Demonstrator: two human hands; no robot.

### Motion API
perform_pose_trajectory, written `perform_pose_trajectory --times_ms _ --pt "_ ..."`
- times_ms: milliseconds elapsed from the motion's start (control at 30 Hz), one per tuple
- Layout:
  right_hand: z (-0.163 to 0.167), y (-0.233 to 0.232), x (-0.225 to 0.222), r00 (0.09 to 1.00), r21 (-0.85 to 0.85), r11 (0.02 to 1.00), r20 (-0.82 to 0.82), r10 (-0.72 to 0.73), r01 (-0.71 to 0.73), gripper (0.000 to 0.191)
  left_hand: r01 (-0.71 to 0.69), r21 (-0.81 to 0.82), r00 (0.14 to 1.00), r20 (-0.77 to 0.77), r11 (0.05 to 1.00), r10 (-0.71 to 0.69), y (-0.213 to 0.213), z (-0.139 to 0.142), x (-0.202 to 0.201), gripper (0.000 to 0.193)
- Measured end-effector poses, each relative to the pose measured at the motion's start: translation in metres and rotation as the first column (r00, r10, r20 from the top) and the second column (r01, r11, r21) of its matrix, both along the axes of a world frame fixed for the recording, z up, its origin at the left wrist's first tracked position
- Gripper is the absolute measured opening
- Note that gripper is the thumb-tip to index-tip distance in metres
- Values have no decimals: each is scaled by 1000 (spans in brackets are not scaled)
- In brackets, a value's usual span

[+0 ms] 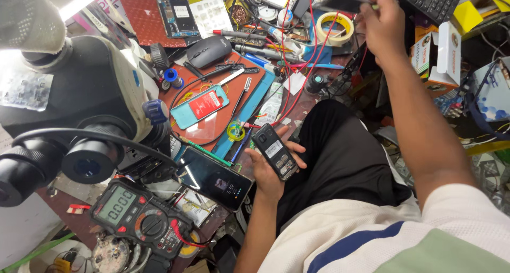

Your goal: The person sits at a cluttered repair bench and works on a small feature phone. They remove the back cover and battery, handle the battery and charging cable, touch the phone's contacts with multimeter probes, reassemble the phone, and press the keypad while the screen is on.

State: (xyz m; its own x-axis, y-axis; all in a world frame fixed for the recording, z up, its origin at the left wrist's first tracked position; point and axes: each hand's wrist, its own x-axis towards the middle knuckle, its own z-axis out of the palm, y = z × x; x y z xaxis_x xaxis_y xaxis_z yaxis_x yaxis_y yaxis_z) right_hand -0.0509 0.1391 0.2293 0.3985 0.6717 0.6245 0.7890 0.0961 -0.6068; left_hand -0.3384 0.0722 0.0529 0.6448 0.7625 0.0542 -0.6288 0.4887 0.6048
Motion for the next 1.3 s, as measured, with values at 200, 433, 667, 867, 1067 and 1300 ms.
perform_pose_trajectory --times_ms 200,433,667,867,1067,1300 --pt "-37 -52 29 523 291 817 -651 550 -497 22 -26 7 999 -28 1000 27 -2 -2 20 118" --pt "-64 -97 69 389 378 739 -668 635 -558 20 -12 16 999 -52 1000 12 -15 -15 46 119" --pt "-88 -132 90 288 314 778 -801 524 -544 14 -2 -15 997 -77 1000 1 -28 -10 68 117" --pt "-136 -185 70 351 -184 752 -934 68 -633 31 -144 -32 983 -119 989 140 -54 -2 86 81" --pt "-182 -229 71 389 -231 671 -917 92 -704 28 -222 75 953 -196 972 233 -62 -23 110 73" --pt "-216 -236 92 275 -167 653 -959 66 -738 28 -210 112 960 -166 971 226 -66 -38 127 64"
